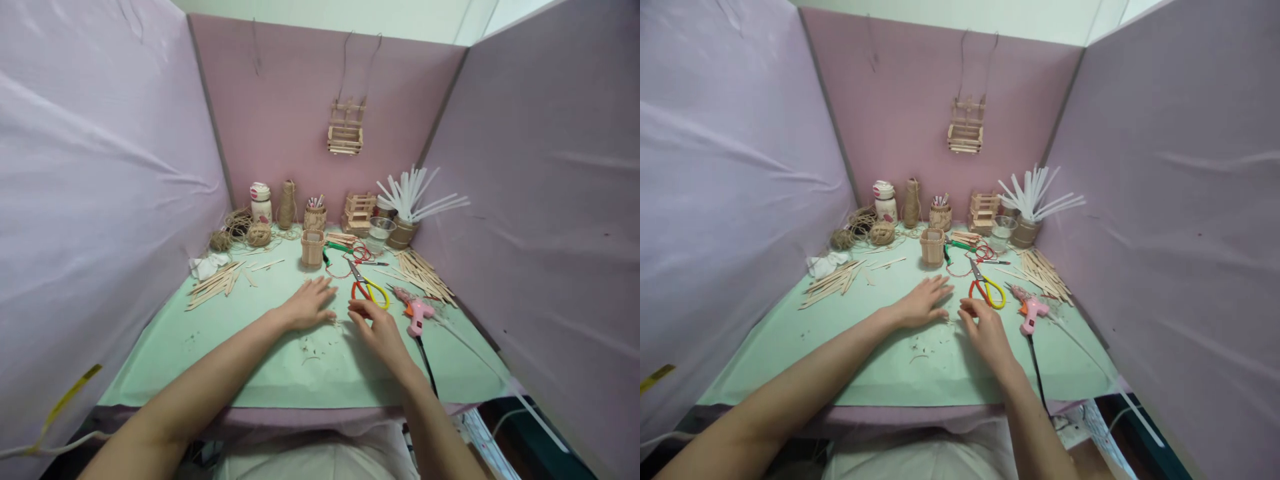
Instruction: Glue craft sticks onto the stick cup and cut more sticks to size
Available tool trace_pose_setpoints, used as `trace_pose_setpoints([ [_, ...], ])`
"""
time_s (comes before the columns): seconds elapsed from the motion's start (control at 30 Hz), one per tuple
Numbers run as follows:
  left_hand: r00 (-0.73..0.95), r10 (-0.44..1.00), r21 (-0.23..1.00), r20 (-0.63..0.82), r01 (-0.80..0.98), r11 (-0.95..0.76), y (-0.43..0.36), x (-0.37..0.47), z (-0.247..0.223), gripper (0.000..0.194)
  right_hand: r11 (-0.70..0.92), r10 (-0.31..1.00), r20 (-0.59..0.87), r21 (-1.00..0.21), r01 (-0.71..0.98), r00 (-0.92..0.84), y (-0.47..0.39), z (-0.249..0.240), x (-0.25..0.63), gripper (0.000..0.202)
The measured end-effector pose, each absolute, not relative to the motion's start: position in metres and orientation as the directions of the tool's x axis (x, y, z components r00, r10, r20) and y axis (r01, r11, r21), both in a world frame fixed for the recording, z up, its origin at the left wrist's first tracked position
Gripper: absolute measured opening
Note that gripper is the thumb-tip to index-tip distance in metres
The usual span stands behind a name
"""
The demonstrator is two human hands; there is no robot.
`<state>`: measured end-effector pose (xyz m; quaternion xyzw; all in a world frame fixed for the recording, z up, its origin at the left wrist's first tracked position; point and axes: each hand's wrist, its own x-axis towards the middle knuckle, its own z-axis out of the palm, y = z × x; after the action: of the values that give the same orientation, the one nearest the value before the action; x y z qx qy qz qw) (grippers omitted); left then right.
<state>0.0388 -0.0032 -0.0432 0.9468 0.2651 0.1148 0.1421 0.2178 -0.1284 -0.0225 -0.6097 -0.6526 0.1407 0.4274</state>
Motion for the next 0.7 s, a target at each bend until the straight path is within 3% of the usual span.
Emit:
trace_pose_setpoints([
  [0.1, 0.900, 0.435, 0.266, 0.018, 0.415, -0.870, -0.014, 0.041, -0.043, 0.074, 0.221, 0.916, 0.393, -0.669, 0.709, 0.085, -0.142, -0.018, 0.226, 0.023],
  [0.17, 0.819, 0.573, 0.215, 0.021, 0.556, -0.803, -0.005, 0.035, -0.037, 0.069, 0.192, 0.913, 0.394, -0.636, 0.747, 0.101, -0.146, -0.008, 0.244, 0.023],
  [0.27, 0.714, 0.685, 0.195, 0.144, 0.658, -0.727, 0.018, 0.022, -0.023, 0.055, 0.071, 0.886, 0.408, -0.584, 0.808, 0.218, -0.145, 0.014, 0.287, 0.025],
  [0.43, 0.584, 0.718, 0.334, 0.378, 0.638, -0.694, 0.028, 0.016, -0.012, 0.031, -0.262, 0.804, 0.375, -0.473, 0.841, 0.461, -0.121, 0.047, 0.358, 0.037],
  [0.5, 0.545, 0.724, 0.371, 0.423, 0.625, -0.687, 0.024, 0.017, -0.016, 0.028, -0.337, 0.819, 0.318, -0.408, 0.849, 0.478, -0.106, 0.054, 0.378, 0.040],
  [0.63, 0.522, 0.730, 0.406, 0.442, 0.609, -0.681, 0.021, 0.018, -0.027, 0.026, -0.387, 0.898, 0.106, -0.270, 0.881, 0.427, -0.074, 0.055, 0.399, 0.020],
  [0.7, 0.520, 0.734, 0.412, 0.436, 0.610, -0.677, 0.022, 0.016, -0.030, 0.024, -0.385, 0.920, -0.013, -0.215, 0.897, 0.392, -0.059, 0.052, 0.399, 0.026],
])
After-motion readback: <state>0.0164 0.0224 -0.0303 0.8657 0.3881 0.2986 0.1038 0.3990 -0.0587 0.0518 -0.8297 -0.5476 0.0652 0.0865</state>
